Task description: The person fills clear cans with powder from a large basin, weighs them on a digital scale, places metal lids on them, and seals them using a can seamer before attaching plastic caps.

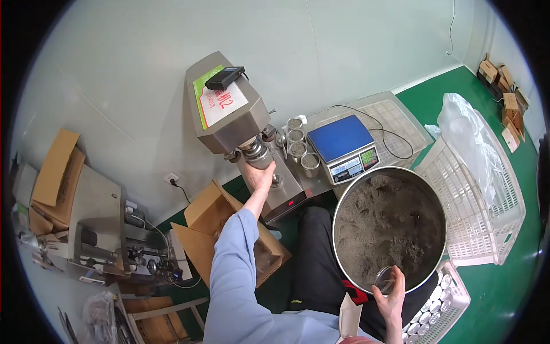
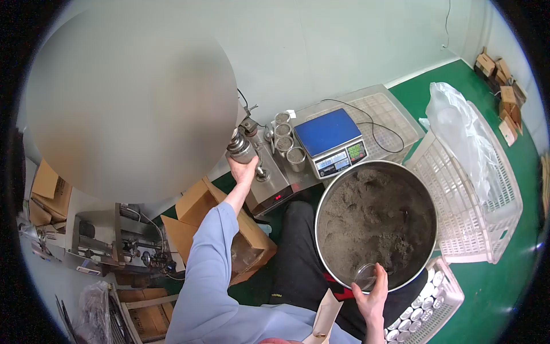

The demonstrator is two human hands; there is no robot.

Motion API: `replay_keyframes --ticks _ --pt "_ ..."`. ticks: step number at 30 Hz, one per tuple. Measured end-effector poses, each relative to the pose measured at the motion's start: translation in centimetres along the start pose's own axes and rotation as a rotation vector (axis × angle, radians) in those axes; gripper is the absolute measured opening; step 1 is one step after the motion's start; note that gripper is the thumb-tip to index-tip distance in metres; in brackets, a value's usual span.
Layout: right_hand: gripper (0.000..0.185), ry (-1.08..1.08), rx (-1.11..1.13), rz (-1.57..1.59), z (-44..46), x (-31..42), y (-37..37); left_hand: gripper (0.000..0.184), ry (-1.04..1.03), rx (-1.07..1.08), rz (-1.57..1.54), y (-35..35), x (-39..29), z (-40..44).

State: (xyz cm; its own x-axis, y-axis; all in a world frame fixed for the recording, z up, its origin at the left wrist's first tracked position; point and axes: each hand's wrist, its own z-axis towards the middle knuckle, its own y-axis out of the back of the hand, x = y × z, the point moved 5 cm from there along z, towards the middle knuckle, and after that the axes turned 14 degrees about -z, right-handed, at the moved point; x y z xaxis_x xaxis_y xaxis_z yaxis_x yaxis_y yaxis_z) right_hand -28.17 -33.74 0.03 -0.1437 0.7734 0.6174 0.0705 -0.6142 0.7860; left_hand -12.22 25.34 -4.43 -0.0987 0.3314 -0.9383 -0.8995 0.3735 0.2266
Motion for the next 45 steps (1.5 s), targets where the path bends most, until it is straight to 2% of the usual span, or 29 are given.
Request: replay_keyframes --ticks 3,5,8,11,12,16,17,23,26,29,31,33,34,37,38,39,41,42,43,45 --pt "0.087 0.021 0.001 0.013 -0.1 0.0 -0.2 0.093 0.009 0.056 -0.108 1.4 -0.6 -2.9" --pt "0.087 0.032 0.003 0.035 0.2 0.0 -0.2 0.089 -0.024 0.182 -0.085 2.3 -3.1 -6.6" --pt "0.087 -0.020 0.094 0.171 1.0 0.9 0.3 0.089 -0.142 0.550 -0.158 2.9 -9.0 -14.5" --pt "0.087 0.136 0.072 0.157 2.8 4.9 2.8 0.088 -0.121 0.920 -0.293 2.5 -14.2 -24.1" --pt "0.089 0.247 0.036 0.092 3.2 5.8 3.6 0.089 -0.188 1.043 -0.307 2.0 -14.1 -26.8" --pt "0.086 0.415 0.038 0.028 3.6 7.7 5.9 0.096 -0.230 1.341 -0.304 1.1 -16.3 -35.3" --pt "0.085 0.442 0.061 0.027 3.2 7.6 6.1 0.094 -0.147 1.414 -0.293 1.0 -16.5 -36.6" --pt "0.084 0.467 0.200 0.096 1.0 5.6 7.0 0.095 -0.134 1.698 -0.212 0.8 -18.5 -40.1" --pt "0.079 0.484 0.278 0.155 0.0 5.2 7.0 0.095 0.144 1.899 -0.247 1.2 -17.5 -41.6" --pt "0.065 0.540 0.176 0.251 -1.1 4.9 6.1 0.079 0.258 2.023 -0.248 1.3 -17.1 -43.2" --pt "0.046 0.455 0.065 0.198 -1.9 5.0 5.4 0.071 0.220 1.987 -0.244 1.2 -17.8 -44.0" --pt "0.042 0.384 -0.070 0.131 -2.2 4.8 5.8 0.067 0.207 1.953 -0.192 0.6 -20.0 -44.1" --pt "0.041 0.339 -0.113 0.179 -2.0 4.3 6.0 0.078 0.215 1.971 -0.197 0.5 -18.8 -44.1" --pt "0.038 0.190 -0.194 0.334 -1.5 2.3 6.3 0.093 0.304 1.707 -0.435 0.7 -18.4 -44.5" --pt "0.037 0.126 -0.191 0.391 -1.4 1.7 6.3 0.104 0.419 1.672 -0.493 0.6 -17.8 -44.8" --pt "0.036 0.062 -0.185 0.451 -1.4 1.1 6.2 0.098 0.531 1.617 -0.577 0.9 -17.5 -45.1" --pt "0.036 -0.065 -0.152 0.526 -1.5 0.4 6.1 0.076 0.812 1.280 -0.774 1.8 -16.6 -46.2" --pt "0.036 -0.107 -0.156 0.562 -1.5 0.1 5.9 0.063 0.883 1.196 -0.745 1.9 -16.2 -46.9" --pt "0.036 -0.149 -0.160 0.599 -1.6 0.0 5.6 0.063 1.021 1.134 -0.700 2.1 -15.9 -47.6" --pt "0.037 -0.102 -0.260 0.545 -1.8 0.1 5.2 0.064 1.289 0.991 -0.604 2.2 -16.9 -49.1"
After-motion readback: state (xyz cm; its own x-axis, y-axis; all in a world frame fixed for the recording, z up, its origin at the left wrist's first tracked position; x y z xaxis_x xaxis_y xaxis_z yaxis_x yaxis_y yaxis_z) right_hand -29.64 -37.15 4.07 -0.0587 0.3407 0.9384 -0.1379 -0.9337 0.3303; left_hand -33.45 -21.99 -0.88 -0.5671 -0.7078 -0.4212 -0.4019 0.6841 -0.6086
